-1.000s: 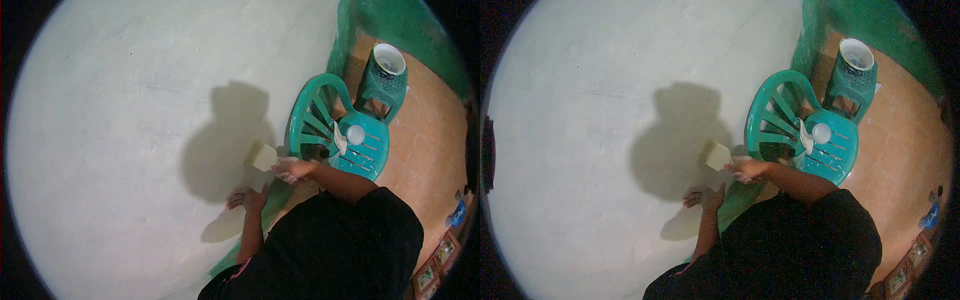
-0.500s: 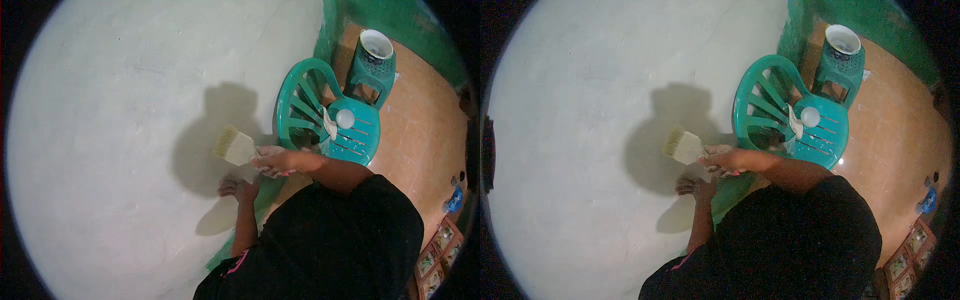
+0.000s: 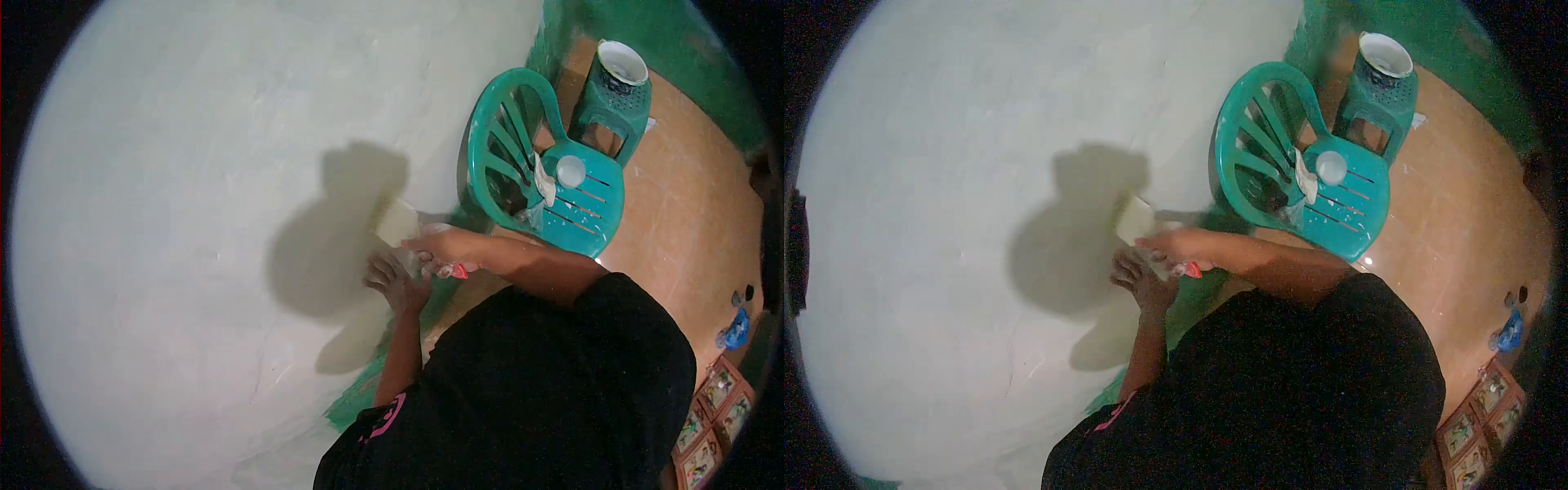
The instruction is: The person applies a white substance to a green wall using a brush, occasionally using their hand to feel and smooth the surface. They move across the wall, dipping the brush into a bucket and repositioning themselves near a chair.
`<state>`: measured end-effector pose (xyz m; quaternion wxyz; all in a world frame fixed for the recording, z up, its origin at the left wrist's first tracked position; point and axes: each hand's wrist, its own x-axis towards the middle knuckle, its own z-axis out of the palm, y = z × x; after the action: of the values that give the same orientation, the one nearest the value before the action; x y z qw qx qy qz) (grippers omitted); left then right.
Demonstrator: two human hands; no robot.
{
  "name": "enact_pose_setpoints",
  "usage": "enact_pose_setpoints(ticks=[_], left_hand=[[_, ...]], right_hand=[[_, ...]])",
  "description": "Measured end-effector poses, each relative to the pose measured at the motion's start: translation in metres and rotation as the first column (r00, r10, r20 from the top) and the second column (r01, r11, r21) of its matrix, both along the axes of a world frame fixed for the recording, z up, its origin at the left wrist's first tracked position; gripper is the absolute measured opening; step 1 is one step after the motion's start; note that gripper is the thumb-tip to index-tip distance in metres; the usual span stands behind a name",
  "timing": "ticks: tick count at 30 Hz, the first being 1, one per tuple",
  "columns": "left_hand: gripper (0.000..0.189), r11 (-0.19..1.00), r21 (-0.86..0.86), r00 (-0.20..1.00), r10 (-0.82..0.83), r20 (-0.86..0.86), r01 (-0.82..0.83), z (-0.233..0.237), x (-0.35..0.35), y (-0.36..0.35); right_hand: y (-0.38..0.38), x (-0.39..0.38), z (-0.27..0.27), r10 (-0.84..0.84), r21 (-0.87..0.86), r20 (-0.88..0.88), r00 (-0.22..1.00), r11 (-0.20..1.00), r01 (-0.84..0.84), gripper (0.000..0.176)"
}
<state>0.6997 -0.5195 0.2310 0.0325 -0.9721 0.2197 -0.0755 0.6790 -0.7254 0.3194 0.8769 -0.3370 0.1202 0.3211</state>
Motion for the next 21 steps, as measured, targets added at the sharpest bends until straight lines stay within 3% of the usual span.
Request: enact_pose_setpoints(ticks=[4,6,8,11,13,15,17,19,21], left_hand=[[0.095,0.995,-0.042,0.980,-0.084,0.179,0.093,-0.005,-0.014,0.030],[0.096,0.989,0.009,0.976,0.144,0.162,-0.148,0.009,-0.024,0.044],[0.095,0.981,0.046,0.963,0.177,0.202,-0.190,0.006,-0.025,0.071],[0.094,0.985,0.040,0.982,0.165,0.087,-0.169,0.015,-0.035,0.099],[0.094,0.984,0.070,0.980,0.169,-0.104,-0.162,0.018,-0.042,0.109],[0.095,0.985,0.076,0.980,0.165,-0.110,-0.157,0.016,-0.047,0.115],[0.097,0.985,0.090,0.981,0.159,-0.114,-0.149,0.013,-0.053,0.116],[0.093,0.989,0.066,0.991,0.134,-0.004,-0.133,0.013,-0.058,0.114],[0.094,0.988,0.075,0.989,0.141,-0.047,-0.137,0.019,-0.061,0.111]], right_hand=[[0.020,-0.008,-0.010,0.015,0.164,0.114,0.993,0.986,-0.033,0.021],[0.037,-0.012,-0.034,-0.009,0.167,0.084,0.996,0.986,-0.006,0.023],[0.048,-0.016,-0.065,0.064,0.180,0.079,0.995,0.981,-0.078,0.025],[0.068,-0.026,-0.075,0.003,0.038,-0.025,1.000,0.999,-0.002,0.025],[0.076,-0.036,-0.068,-0.053,-0.057,-0.086,0.995,0.997,0.049,0.025],[0.081,-0.038,-0.053,-0.030,-0.232,0.012,0.999,0.972,0.032,0.028],[0.081,-0.044,-0.026,-0.053,-0.261,0.072,0.996,0.963,0.071,0.029],[0.083,-0.049,-0.010,-0.081,-0.279,0.137,0.987,0.953,0.117,0.031],[0.086,-0.052,-0.003,-0.191,-0.216,0.316,0.929,0.939,0.267,0.035]])
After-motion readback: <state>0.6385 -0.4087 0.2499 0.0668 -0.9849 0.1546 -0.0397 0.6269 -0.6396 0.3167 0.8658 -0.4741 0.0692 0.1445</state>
